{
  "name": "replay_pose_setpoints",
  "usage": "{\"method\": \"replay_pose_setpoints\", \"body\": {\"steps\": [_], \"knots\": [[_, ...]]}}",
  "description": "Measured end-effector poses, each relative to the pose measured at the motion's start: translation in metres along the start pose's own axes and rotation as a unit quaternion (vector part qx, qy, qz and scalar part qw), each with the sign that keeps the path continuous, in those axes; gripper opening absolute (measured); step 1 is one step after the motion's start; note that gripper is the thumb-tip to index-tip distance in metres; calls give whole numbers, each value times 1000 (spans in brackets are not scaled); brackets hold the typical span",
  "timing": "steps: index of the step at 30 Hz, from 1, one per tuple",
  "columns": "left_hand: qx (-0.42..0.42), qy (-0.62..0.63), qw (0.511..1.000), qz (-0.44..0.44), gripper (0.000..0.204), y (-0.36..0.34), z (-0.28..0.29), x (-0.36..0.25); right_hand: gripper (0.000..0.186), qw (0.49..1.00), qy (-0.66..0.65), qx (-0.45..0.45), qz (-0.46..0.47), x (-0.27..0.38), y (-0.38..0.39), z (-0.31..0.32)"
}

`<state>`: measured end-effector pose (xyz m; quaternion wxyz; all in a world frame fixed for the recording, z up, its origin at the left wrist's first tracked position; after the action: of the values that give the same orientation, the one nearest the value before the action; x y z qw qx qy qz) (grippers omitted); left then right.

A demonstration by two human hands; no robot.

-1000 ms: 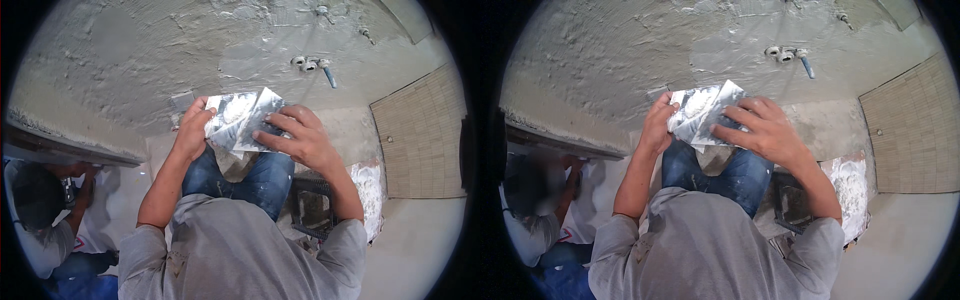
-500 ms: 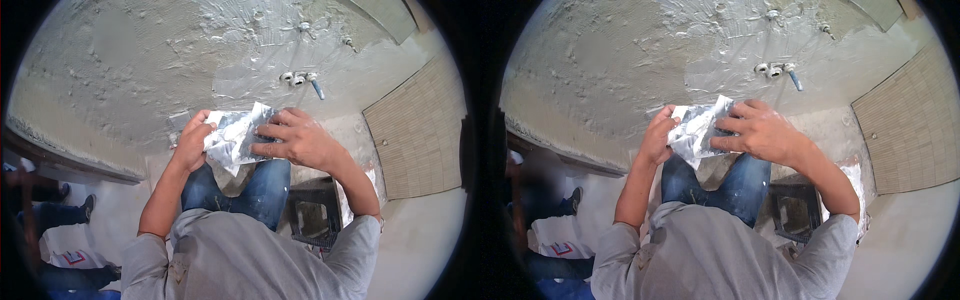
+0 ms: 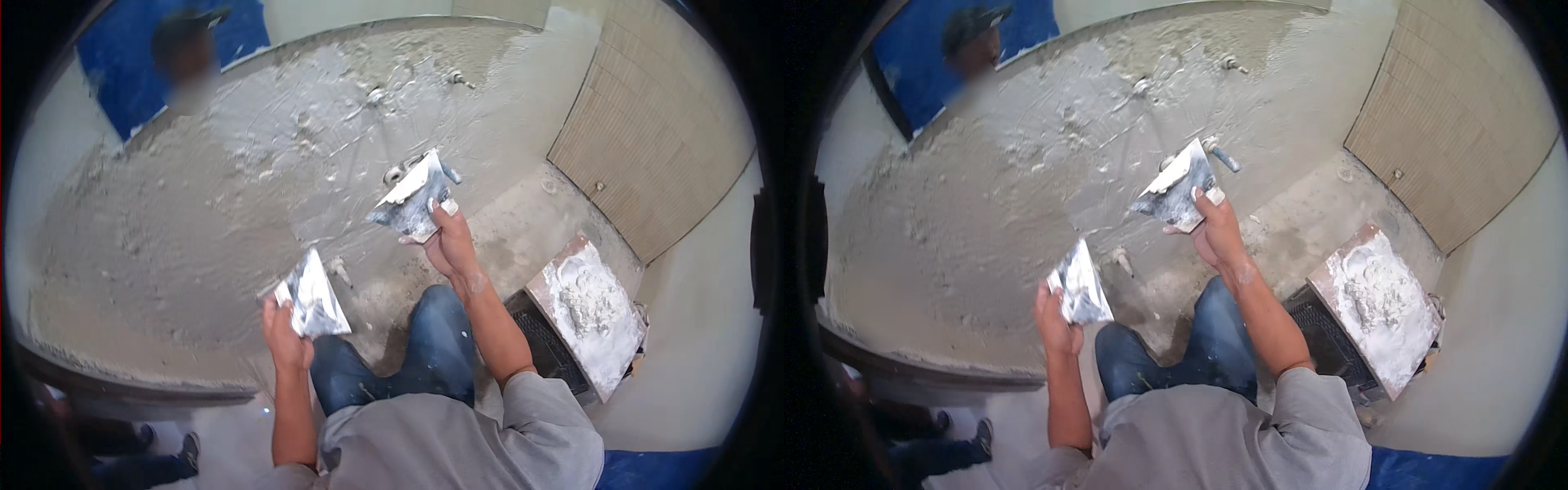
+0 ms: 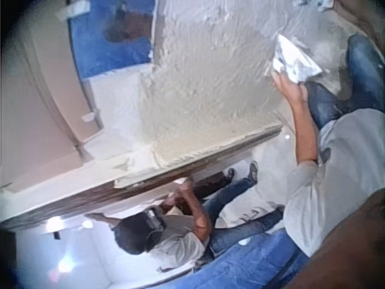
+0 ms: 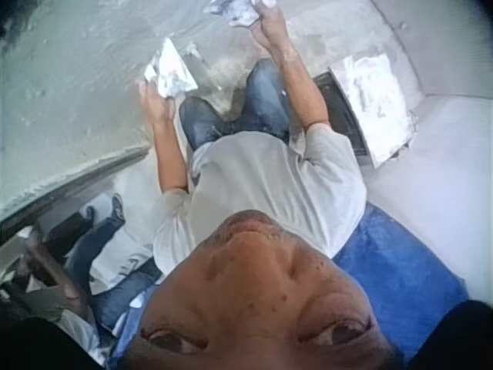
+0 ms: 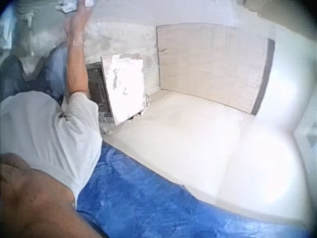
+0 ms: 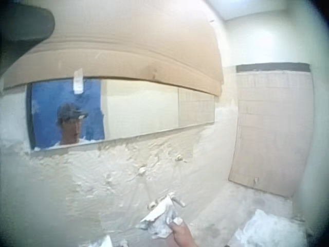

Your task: The person scoops plaster using putty knives and spreads it onto the wall surface.

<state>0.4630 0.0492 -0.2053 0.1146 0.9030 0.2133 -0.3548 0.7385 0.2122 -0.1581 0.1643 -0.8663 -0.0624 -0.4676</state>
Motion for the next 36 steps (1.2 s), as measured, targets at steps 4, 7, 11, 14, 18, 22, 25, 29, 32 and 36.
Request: {"method": "replay_pose_setpoints", "body": {"steps": [4, 7, 11, 14, 18, 22, 25, 29, 32, 36], "knots": [[-1, 4, 1000, 15, 29, 15, 18, 9, 27, 963, 217, -107, 117, 59, -38, 18], [-3, -5, 999, 32, 28, 20, 29, 9, 26, 773, 479, -182, 375, 124, -64, 2], [10, 9, 1000, 20, 28, 25, 32, 6, 51, 458, 683, -187, 538, 158, -92, -43], [-1, 8, 1000, 9, 28, 27, 36, 3, 56, 351, 653, -188, 643, 161, -116, -69], [-23, 11, 1000, 6, 28, 30, 43, 0, 57, 303, 664, -205, 652, 150, -144, -84], [-13, 15, 1000, 15, 26, 33, 47, -2, 58, 279, 671, -220, 650, 141, -157, -87], [-23, 10, 1000, 19, 26, 34, 50, -1, 59, 273, 667, -224, 656, 134, -166, -87], [-11, 20, 1000, 2, 26, 33, 52, -1, 58, 282, 692, -221, 627, 123, -178, -77], [-16, 17, 1000, 7, 27, 32, 58, -1, 56, 320, 694, -180, 620, 118, -168, -57], [-33, 8, 999, 21, 28, 34, 62, -1, 57, 313, 731, -145, 589, 121, -145, -31]]}}
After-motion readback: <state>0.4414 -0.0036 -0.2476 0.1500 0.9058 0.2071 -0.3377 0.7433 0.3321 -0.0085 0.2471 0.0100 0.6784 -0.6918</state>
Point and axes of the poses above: each hand's wrist, its own y-axis away from the middle knuckle, its own z-axis out of the back of the hand, x = y × z, the point moved 6 cm from there along -y, towards the middle knuckle, and after that the axes turned 11 degrees about y, right-handed, at the moved point
